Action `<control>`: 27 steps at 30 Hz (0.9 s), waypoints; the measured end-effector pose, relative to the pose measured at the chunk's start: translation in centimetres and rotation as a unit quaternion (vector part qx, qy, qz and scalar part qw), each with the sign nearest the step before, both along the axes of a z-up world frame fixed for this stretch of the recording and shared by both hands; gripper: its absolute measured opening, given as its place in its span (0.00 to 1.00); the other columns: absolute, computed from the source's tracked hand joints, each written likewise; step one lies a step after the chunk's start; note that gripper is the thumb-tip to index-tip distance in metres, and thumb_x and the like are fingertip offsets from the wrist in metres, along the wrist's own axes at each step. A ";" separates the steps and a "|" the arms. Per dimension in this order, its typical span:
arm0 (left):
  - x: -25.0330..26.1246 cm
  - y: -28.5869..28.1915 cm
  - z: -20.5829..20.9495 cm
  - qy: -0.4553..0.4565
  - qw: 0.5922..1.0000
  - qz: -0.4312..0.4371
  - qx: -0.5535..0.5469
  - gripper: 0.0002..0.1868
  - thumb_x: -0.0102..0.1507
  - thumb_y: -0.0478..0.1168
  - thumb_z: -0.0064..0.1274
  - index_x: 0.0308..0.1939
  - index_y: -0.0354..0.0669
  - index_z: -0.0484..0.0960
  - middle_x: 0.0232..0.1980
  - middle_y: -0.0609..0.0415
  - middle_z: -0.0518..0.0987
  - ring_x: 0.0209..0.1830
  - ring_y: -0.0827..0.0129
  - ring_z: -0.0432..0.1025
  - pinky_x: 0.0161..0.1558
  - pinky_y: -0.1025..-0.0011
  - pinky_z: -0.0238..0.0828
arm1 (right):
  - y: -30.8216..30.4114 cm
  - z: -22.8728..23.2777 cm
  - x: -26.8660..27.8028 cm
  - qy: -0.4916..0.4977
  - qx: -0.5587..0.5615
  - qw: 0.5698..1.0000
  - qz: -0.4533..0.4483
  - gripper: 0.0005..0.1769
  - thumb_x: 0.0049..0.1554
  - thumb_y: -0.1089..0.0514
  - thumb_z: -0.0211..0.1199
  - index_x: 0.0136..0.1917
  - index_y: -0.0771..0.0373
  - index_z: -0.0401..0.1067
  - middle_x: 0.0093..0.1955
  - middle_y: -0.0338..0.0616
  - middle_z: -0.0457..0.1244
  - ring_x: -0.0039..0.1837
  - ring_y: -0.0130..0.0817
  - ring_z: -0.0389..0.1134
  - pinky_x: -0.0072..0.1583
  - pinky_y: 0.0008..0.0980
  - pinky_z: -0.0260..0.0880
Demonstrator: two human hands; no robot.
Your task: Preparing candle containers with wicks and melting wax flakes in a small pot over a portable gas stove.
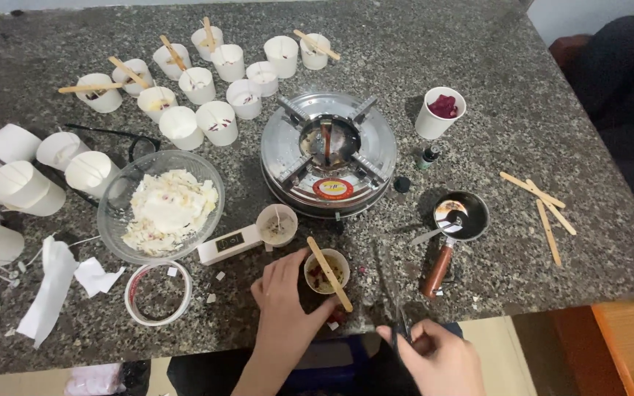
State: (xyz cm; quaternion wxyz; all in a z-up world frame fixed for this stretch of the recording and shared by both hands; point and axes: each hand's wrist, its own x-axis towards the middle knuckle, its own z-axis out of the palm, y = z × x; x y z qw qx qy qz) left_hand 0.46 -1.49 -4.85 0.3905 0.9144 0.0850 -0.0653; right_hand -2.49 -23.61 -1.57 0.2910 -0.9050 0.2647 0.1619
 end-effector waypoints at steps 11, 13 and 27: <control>-0.8 1.0 0.4 -0.162 0.984 0.064 0.025 0.36 0.46 0.53 0.73 0.59 0.58 0.82 0.59 0.64 0.80 0.63 0.67 0.67 0.55 0.62 0.51 | 0.5 -1.0 3.0 0.043 -0.120 0.989 0.077 0.24 0.45 0.29 0.72 0.46 0.43 0.76 0.40 0.25 0.76 0.51 0.36 0.76 0.54 0.40 0.72; -1.1 2.2 1.9 -0.169 0.983 0.070 0.032 0.37 0.46 0.55 0.73 0.59 0.58 0.82 0.58 0.63 0.81 0.62 0.66 0.68 0.54 0.62 0.50 | 1.3 0.6 3.4 0.047 -0.113 0.989 0.082 0.24 0.46 0.28 0.71 0.47 0.43 0.77 0.43 0.26 0.76 0.53 0.37 0.76 0.55 0.41 0.72; 0.2 9.6 7.8 -0.186 0.962 0.138 0.144 0.42 0.44 0.51 0.76 0.63 0.55 0.80 0.63 0.58 0.80 0.64 0.59 0.66 0.53 0.63 0.47 | 4.1 0.2 0.7 -0.311 0.017 0.929 0.199 0.09 0.58 0.51 0.62 0.49 0.49 0.81 0.48 0.31 0.75 0.46 0.26 0.79 0.53 0.31 0.79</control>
